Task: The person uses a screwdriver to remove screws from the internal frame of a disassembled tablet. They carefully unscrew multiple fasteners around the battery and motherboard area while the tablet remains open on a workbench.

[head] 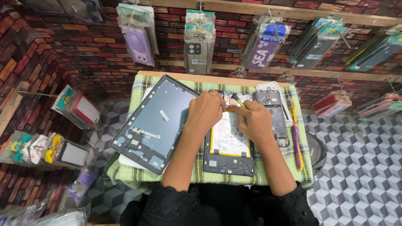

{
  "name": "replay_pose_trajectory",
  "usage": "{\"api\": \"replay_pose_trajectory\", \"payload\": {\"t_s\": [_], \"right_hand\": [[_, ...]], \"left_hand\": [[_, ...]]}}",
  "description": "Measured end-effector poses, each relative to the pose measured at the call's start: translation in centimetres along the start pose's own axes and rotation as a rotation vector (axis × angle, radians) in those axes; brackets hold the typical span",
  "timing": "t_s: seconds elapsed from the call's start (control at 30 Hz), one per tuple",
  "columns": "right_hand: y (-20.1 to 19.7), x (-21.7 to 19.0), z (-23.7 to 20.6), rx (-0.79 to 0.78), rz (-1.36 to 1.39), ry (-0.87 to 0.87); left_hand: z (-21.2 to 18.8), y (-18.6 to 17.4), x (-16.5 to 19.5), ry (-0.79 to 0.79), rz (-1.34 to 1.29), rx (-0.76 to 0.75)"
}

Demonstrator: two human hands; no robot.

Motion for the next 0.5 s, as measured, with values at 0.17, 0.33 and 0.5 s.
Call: {"api": "replay_pose_trajectory", "payload": {"t_s": [0.17, 0.33, 0.5], "right_hand": [[0.14, 0.07, -0.03, -0.012, -0.007, -0.007], [0.39, 0.49, -0.02, -0.047, 0.047, 0.027], [0.19, 0.30, 0.08, -0.045, -0.018, 0.021]], "left_hand": [[0.03, -0.02, 0.05, -0.002, -0.011, 0.001], [0.11, 0.04, 0.04, -0.010, -0.020, -0.004], [0.16, 0.23, 0.09, -0.015, -0.019, -0.017]]}}
Point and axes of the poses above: each hand's wrist, its own z-axis towards the middle knuckle, its own y-axis out of the palm, x = y × z, the point moved 7 cm from there along z, towards the middle knuckle, and after that the axes turned 8 degrees about -z, right-handed, at the moved point
